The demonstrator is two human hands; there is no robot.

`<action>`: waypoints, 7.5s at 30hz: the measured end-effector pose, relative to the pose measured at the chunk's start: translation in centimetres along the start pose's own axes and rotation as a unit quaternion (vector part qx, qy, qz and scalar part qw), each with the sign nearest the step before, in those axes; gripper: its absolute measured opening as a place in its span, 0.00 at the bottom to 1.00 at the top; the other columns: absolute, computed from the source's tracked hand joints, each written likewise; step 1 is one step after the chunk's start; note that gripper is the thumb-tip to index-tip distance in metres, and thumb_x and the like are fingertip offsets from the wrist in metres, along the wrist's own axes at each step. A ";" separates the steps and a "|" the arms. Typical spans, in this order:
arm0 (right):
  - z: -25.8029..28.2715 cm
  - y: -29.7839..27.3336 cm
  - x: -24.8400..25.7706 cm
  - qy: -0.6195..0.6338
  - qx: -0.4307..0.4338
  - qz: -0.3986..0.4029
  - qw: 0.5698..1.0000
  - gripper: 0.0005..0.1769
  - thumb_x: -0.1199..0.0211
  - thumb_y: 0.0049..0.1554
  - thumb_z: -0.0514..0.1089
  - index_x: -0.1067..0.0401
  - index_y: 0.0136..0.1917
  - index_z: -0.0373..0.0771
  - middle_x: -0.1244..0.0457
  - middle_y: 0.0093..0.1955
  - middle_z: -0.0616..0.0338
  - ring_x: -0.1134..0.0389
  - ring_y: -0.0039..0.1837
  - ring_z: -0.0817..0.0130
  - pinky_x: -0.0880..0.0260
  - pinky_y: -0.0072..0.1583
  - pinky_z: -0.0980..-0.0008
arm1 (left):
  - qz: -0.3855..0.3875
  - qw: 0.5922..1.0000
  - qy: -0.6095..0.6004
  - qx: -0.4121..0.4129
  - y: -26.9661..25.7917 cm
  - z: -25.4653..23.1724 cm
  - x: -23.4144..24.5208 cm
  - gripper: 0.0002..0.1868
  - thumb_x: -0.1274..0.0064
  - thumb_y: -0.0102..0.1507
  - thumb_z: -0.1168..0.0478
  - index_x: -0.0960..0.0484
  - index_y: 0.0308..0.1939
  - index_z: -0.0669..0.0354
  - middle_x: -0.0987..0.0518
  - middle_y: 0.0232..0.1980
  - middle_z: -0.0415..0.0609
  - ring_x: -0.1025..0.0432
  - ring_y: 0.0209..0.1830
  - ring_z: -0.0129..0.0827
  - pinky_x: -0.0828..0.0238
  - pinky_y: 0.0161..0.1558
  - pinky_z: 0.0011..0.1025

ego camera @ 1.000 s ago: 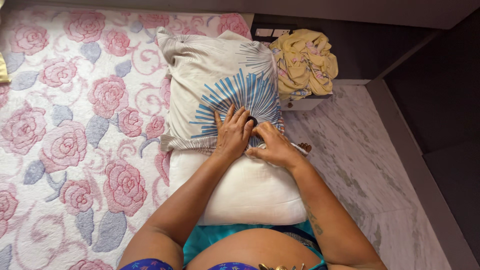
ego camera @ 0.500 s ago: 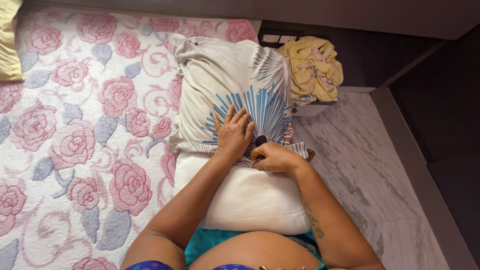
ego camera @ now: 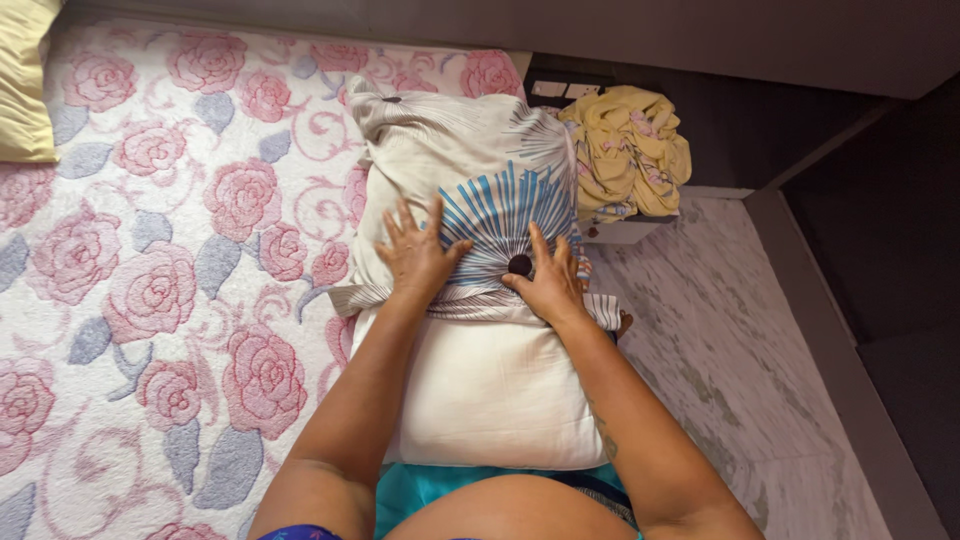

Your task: The person lies on a bed and puts a patterned pillowcase onto a white pillow. They align the corners, pull the fabric over the pillow, and smooth out the surface to fit the case properly.

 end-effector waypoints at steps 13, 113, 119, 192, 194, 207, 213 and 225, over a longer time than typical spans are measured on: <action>2.9 2.5 0.8 0.093 0.181 -0.221 0.954 0.11 0.42 0.56 0.29 0.25 0.52 0.35 0.34 0.50 0.44 0.30 0.52 0.44 0.31 0.55 0.51 | -0.302 0.935 -0.037 -0.180 -0.6 -0.6 2.3 0.07 0.50 0.61 0.70 0.24 0.43 0.59 0.24 0.38 0.51 0.28 0.42 0.46 0.31 0.43 0.43; 11.3 -1.0 -2.3 0.023 0.366 -0.063 0.928 0.05 0.44 0.54 0.34 0.27 0.43 0.38 0.33 0.42 0.51 0.31 0.52 0.49 0.33 0.59 0.52 | 0.084 0.975 0.110 -0.172 2.4 3.1 -3.8 0.32 0.59 0.68 0.45 0.43 0.78 0.27 0.60 0.85 0.44 0.68 0.84 0.50 0.82 0.71 0.72; 12.2 -0.6 -5.2 -0.008 0.334 0.101 0.937 0.08 0.41 0.53 0.41 0.23 0.45 0.41 0.31 0.42 0.43 0.29 0.48 0.42 0.31 0.50 0.44 | 0.126 0.984 0.048 -0.115 2.6 2.9 -2.7 0.37 0.57 0.65 0.36 0.49 0.77 0.24 0.64 0.85 0.43 0.70 0.84 0.49 0.81 0.67 0.77; 6.7 -2.4 -0.4 -0.030 0.278 0.054 0.959 0.29 0.25 0.41 0.44 0.31 0.55 0.37 0.38 0.60 0.46 0.38 0.66 0.48 0.38 0.61 0.53 | -0.006 0.979 0.079 -0.186 2.4 -2.8 -7.3 0.37 0.61 0.67 0.36 0.43 0.78 0.42 0.56 0.84 0.53 0.65 0.82 0.55 0.81 0.64 0.82; 8.4 -3.6 0.9 0.033 0.364 -0.041 0.930 0.32 0.29 0.39 0.38 0.33 0.58 0.40 0.39 0.66 0.47 0.39 0.68 0.46 0.39 0.64 0.54 | -0.008 0.977 0.090 -0.191 2.5 -2.7 -7.4 0.34 0.62 0.68 0.40 0.42 0.78 0.41 0.55 0.84 0.53 0.65 0.83 0.54 0.80 0.65 0.82; 4.8 -0.9 -6.4 0.053 0.214 0.181 0.958 0.19 0.45 0.48 0.34 0.20 0.51 0.40 0.30 0.49 0.42 0.28 0.55 0.48 0.31 0.57 0.54 | -0.046 0.982 0.031 -0.182 0.5 -3.3 -5.2 0.29 0.55 0.67 0.47 0.33 0.73 0.38 0.52 0.84 0.47 0.65 0.84 0.52 0.82 0.67 0.80; 4.7 -2.8 -9.7 -0.053 0.225 0.313 0.921 0.13 0.37 0.49 0.40 0.20 0.48 0.38 0.29 0.48 0.44 0.27 0.53 0.50 0.30 0.55 0.55 | -0.018 0.988 0.043 -0.150 -0.2 -4.0 -3.8 0.33 0.54 0.64 0.42 0.35 0.74 0.36 0.54 0.84 0.46 0.68 0.84 0.51 0.86 0.65 0.80; 5.7 -0.9 -2.3 0.223 0.283 0.067 0.931 0.18 0.30 0.53 0.44 0.24 0.55 0.37 0.35 0.53 0.48 0.32 0.58 0.50 0.32 0.60 0.58 | -0.058 0.982 0.047 -0.174 0.4 -2.6 -4.9 0.29 0.56 0.68 0.47 0.34 0.75 0.41 0.51 0.83 0.51 0.66 0.84 0.54 0.86 0.66 0.80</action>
Point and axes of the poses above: each hand's wrist, its own y-axis towards the middle knuckle, its own x-axis out of the back of the hand, z = x × y, the point moved 10 cm from there along y, towards the middle knuckle
